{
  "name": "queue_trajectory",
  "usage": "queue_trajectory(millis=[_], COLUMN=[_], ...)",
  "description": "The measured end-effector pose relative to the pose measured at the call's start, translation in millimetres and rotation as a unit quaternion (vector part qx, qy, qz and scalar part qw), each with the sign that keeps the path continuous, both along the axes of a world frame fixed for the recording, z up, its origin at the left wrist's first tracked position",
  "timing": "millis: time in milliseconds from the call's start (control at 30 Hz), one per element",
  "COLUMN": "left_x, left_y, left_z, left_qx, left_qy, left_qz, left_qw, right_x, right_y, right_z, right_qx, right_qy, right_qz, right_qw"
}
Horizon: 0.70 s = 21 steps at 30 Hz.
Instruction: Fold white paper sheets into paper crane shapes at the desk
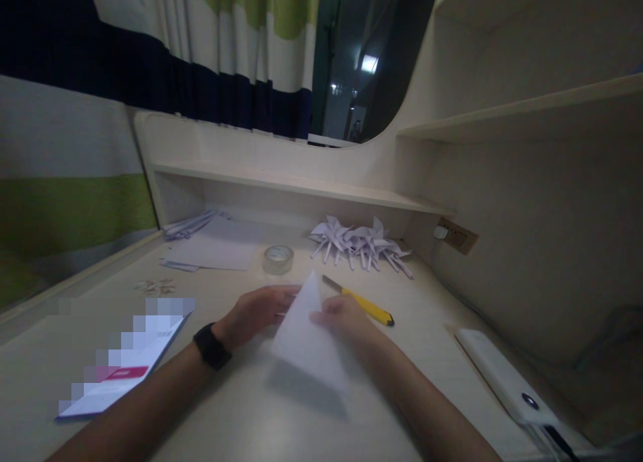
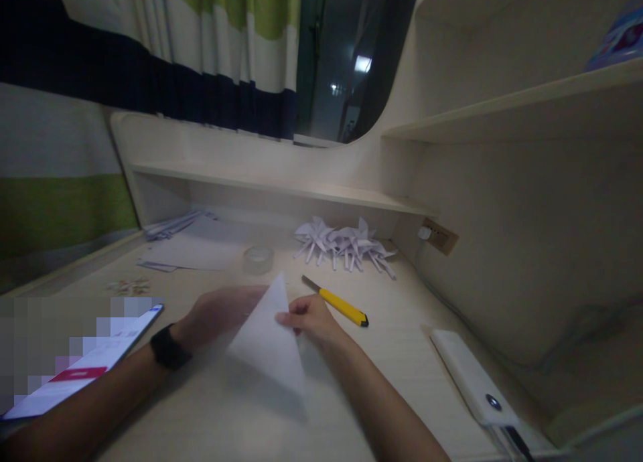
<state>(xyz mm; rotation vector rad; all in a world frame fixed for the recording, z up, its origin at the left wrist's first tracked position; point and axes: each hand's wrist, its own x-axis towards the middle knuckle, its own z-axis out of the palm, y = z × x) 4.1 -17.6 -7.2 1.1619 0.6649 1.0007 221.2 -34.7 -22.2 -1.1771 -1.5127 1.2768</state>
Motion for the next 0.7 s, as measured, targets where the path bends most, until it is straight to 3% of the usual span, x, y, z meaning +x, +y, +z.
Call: queue_trajectory(millis=[100, 167, 267, 433, 567, 700], left_x=[4, 9, 13, 11, 11, 12], left_y=[1, 1, 3, 10, 9, 7], left_z=[1.3, 0.6, -2.6, -7.9, -7.7, -9.0], left_qx=[0.049, 0.096, 0.109, 0.073, 0.051, 0.067], left_qy=[0.078, 0.148, 0.181, 0.126, 0.098, 0.137], left_qz=[-0.046, -0.017, 0.062, 0.134, 0.087, 0.034], left_qw=[0.995, 0.984, 0.975, 0.980, 0.990, 0.988], right_x=[-5, -9, -14, -16, -17, -17], right_y=[-7, -9, -7, 0, 0, 0], right_z=[5.5, 5.5, 0.7, -7.0, -11.2, -14.6], right_qx=[0.008, 0.011, 0.026, 0.012, -0.024, -0.039], right_qy=[-0.080, -0.096, -0.080, -0.008, 0.066, 0.117], right_qz=[0.071, 0.091, 0.057, -0.028, -0.030, -0.004], right_qw=[0.994, 0.991, 0.995, 1.000, 0.997, 0.992])
